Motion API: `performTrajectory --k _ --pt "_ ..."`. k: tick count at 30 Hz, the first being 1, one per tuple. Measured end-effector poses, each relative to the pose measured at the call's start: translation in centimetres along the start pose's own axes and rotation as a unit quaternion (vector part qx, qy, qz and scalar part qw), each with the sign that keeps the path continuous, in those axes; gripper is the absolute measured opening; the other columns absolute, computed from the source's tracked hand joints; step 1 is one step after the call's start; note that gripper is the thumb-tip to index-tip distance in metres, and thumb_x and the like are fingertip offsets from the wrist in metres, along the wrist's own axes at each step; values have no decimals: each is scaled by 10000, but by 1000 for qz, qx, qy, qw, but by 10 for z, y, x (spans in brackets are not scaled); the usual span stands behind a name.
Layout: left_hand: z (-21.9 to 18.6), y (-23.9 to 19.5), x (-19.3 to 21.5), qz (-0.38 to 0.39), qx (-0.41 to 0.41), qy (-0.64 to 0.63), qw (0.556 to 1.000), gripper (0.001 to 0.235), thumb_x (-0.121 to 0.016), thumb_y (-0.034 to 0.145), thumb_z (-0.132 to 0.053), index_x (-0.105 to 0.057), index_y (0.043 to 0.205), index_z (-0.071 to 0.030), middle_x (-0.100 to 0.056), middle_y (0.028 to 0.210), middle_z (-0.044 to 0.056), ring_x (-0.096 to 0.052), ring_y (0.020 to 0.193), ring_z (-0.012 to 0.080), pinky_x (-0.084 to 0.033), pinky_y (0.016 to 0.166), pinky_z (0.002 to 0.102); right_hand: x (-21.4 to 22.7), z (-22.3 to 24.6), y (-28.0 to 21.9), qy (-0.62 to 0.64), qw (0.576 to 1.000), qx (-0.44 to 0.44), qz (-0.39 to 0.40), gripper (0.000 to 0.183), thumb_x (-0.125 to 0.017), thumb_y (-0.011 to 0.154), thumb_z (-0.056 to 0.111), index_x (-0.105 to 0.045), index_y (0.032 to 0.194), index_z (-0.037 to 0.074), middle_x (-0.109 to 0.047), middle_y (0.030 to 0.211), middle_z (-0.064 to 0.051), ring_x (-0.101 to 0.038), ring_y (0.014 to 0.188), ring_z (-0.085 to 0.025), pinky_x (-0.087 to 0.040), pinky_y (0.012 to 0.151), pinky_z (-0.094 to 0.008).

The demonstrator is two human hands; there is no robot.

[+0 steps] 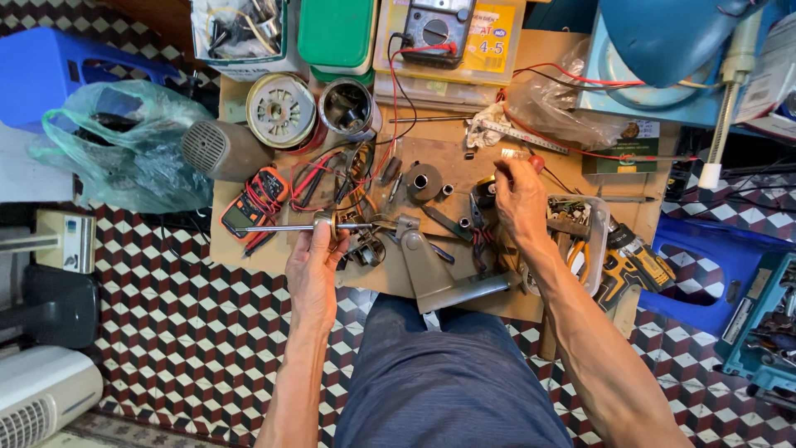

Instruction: The person disassembles a cylindrical electrical component, uses a hammer to tap a metal shaft, measures it with a ruler, and wipes it with a cloth. The person then reassembles the component and places it on the workbench.

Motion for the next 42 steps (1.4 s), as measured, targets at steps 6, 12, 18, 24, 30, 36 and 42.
performTrajectory --k 6,12,18,24,30,36,42 --pt "23 4 12 -27 10 -23 999 249 -688 996 -243 -646 1126 -35 -689 1032 25 -685 960 133 -560 912 303 3 10 -37 4 993 -96 72 175 -639 994 93 -697 1142 19 -710 1036 -183 -703 859 -318 -545 777 -391" --pt "34 9 13 -25 33 -44 998 304 -704 976 -205 -634 1211 -25 -660 1113 25 -639 1015 119 -556 949 298 -6 25 -52 32 991 -95 91 185 -618 1008 96 -680 1164 20 -708 1011 -164 -712 871 -277 -552 796 -368" --pt "31 17 10 -29 65 -2 997 524 -700 924 -207 -563 1401 -39 -670 1228 28 -629 1093 95 -515 973 296 -14 34 -34 11 991 -100 84 185 -635 998 92 -686 1161 19 -703 998 -165 -703 854 -275 -549 798 -365" --pt "29 24 8 -6 78 64 995 572 -698 926 -198 -563 1449 -9 -679 1258 82 -603 1104 124 -456 1001 292 -22 38 -17 -1 995 -55 89 164 -643 998 67 -684 1149 18 -701 1040 -178 -701 943 -314 -542 843 -390" --pt "38 38 9 6 110 64 992 590 -700 894 -163 -538 1448 -40 -669 1283 46 -615 1161 101 -446 1033 260 -39 12 14 -71 992 -5 101 176 -671 970 56 -679 1143 22 -692 1066 -206 -686 984 -380 -539 862 -439" --pt "47 50 11 6 141 62 988 581 -699 882 -143 -555 1437 -49 -673 1274 49 -629 1125 106 -476 989 269 -59 -16 33 -112 985 -15 131 232 -682 908 33 -674 1140 25 -678 1058 -210 -654 998 -407 -523 851 -475" --pt "41 55 6 15 156 67 985 579 -700 879 -167 -563 1429 -53 -676 1268 51 -633 1139 113 -468 1013 275 -71 -13 41 -119 980 -10 161 347 -699 843 24 -650 1186 19 -647 1061 -218 -617 992 -444 -496 832 -510"
Point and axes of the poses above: each hand's wrist, its own y-axis towards the middle knuckle, its own x-axis out of the back of the hand, z = x × y, the point moved 6 cm from there along y, towards the middle knuckle
